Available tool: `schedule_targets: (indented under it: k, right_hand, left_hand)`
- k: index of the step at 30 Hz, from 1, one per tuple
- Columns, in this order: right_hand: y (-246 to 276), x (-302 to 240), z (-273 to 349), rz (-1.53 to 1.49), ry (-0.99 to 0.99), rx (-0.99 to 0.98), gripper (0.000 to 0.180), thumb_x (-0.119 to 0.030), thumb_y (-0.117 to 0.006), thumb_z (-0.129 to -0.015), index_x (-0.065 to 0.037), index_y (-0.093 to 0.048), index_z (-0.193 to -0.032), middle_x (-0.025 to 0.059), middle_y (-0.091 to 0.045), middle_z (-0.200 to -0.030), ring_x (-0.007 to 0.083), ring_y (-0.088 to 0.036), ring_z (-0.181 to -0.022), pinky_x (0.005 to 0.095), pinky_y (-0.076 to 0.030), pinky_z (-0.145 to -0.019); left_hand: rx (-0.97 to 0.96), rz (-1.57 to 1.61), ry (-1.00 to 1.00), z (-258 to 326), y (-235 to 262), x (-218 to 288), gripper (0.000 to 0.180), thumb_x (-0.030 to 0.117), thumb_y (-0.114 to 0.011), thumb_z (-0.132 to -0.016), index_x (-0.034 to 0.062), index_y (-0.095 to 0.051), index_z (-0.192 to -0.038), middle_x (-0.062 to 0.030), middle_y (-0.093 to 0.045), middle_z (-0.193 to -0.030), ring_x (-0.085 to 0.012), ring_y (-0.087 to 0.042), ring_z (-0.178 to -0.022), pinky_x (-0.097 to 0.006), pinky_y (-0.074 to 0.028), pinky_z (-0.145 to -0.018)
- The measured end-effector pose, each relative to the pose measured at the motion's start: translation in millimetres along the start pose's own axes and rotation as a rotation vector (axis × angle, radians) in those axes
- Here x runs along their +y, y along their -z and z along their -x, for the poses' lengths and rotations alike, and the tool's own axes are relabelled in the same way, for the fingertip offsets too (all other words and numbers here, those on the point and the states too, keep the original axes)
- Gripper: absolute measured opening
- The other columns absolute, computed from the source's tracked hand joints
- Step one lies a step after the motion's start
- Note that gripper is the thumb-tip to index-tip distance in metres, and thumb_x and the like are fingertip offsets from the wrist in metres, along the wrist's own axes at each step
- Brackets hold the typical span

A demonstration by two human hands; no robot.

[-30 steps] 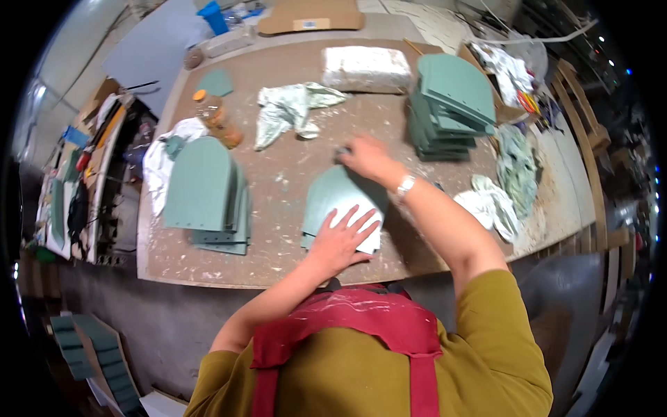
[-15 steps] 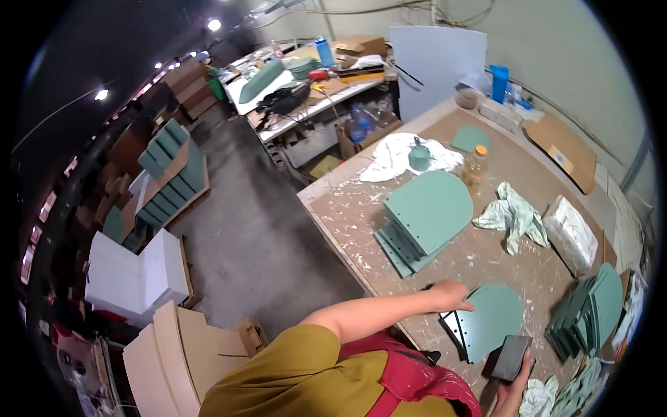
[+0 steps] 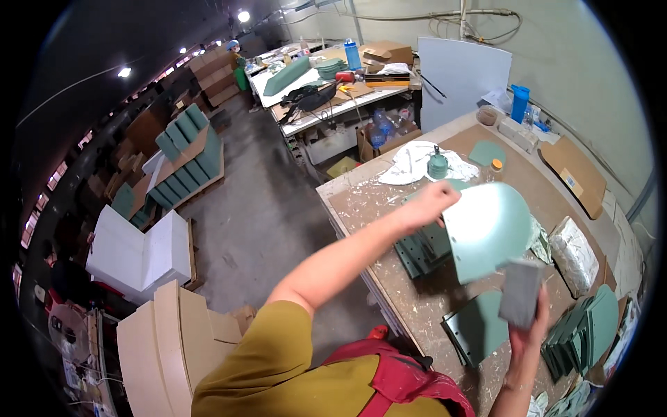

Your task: The person sands green furniture parts with a sanding block and wipes the edges of a stack of the parts with a cloth.

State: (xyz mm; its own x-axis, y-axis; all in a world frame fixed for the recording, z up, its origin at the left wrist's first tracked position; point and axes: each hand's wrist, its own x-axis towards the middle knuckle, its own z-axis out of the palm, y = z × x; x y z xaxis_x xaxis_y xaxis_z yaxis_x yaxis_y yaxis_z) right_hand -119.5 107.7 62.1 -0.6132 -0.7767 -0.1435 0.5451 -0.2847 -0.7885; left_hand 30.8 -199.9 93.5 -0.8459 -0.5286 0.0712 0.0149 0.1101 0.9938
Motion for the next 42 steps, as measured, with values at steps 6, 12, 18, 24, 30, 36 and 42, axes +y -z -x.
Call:
schedule_targets:
  k: [6,12,18,24,30,36,42]
  right_hand:
    - [-71.6,28.4,-89.0,0.14,-0.062,-0.185,0.043,-0.041,-0.055,-0.099,-0.005,-0.059,-0.122,0.007,-0.067,-0.109,0.0181,-0.065,-0.092,0.033,-0.052,-0.081]
    - [-31.5,23.3,-89.8,0.375,-0.054,-0.19,0.043,-0.034,-0.058,-0.098,-0.003,-0.059,-0.127,0.0045,-0.065,-0.114,0.0133,-0.062,-0.097,0.027,-0.049,-0.083]
    - [49.1,-2.2,-23.5,0.561,0.052,0.112,0.05,-0.03,-0.059,-0.098,0.0,-0.051,-0.138,0.0078,-0.06,-0.126,0.0152,-0.058,-0.112,0.0294,-0.045,-0.097]
    - [18.5,16.2,37.7,0.47,0.196,0.25,0.05,-0.031,-0.061,-0.098,-0.003,-0.051,-0.139,0.0079,-0.057,-0.132,0.0174,-0.054,-0.118,0.0307,-0.041,-0.104]
    - [31.8,19.3,40.4,0.527,0.344,0.098,0.051,-0.031,-0.062,-0.097,-0.004,-0.051,-0.139,0.0087,-0.057,-0.134,0.0181,-0.054,-0.12,0.0313,-0.04,-0.104]
    - [119.8,30.2,20.5,0.429,0.151,0.167,0.051,-0.027,-0.062,-0.097,-0.002,-0.051,-0.14,0.0099,-0.059,-0.131,0.0182,-0.057,-0.117,0.0312,-0.043,-0.101]
    - [129.8,45.0,27.2,0.428,0.081,0.267,0.05,-0.025,-0.061,-0.098,-0.002,-0.051,-0.14,0.0099,-0.06,-0.131,0.018,-0.059,-0.114,0.0304,-0.047,-0.097]
  left_hand:
    - [0.258,-0.755,0.006,-28.7,87.8,-29.5,0.046,0.043,-0.06,-0.093,-0.0021,-0.065,-0.089,-0.0203,-0.067,-0.08,-0.0255,-0.068,-0.079,-0.04,-0.053,-0.071]
    - [0.119,-1.18,0.103,-20.4,100.2,-33.5,0.046,0.044,-0.063,-0.09,0.0018,-0.066,-0.108,-0.0207,-0.065,-0.11,-0.0365,-0.063,-0.104,-0.045,-0.05,-0.089]
    - [-0.551,-0.187,-0.492,62.7,29.4,113.4,0.028,0.021,-0.074,-0.084,0.0078,-0.067,-0.107,-0.0093,-0.06,-0.119,-0.0244,-0.056,-0.116,-0.038,-0.044,-0.099]
    - [-1.042,0.282,-0.795,126.7,-27.6,190.9,0.036,0.025,-0.078,-0.083,0.0058,-0.063,-0.11,-0.0138,-0.055,-0.122,-0.0262,-0.052,-0.116,-0.04,-0.044,-0.096]
    - [-1.028,0.081,-0.923,111.4,-55.3,179.4,0.05,0.026,-0.079,-0.075,0.0023,-0.055,-0.113,-0.0119,-0.053,-0.109,-0.0297,-0.055,-0.107,-0.036,-0.04,-0.1]
    - [-1.217,0.267,-0.738,125.0,-53.2,203.4,0.042,0.022,-0.082,-0.082,0.003,-0.055,-0.109,-0.0142,-0.05,-0.118,-0.027,-0.05,-0.107,-0.037,-0.044,-0.091]
    - [-1.264,0.406,-0.771,129.5,-78.7,177.1,0.043,0.025,-0.08,-0.084,0.0027,-0.052,-0.109,-0.0146,-0.049,-0.118,-0.0275,-0.049,-0.106,-0.037,-0.043,-0.091]
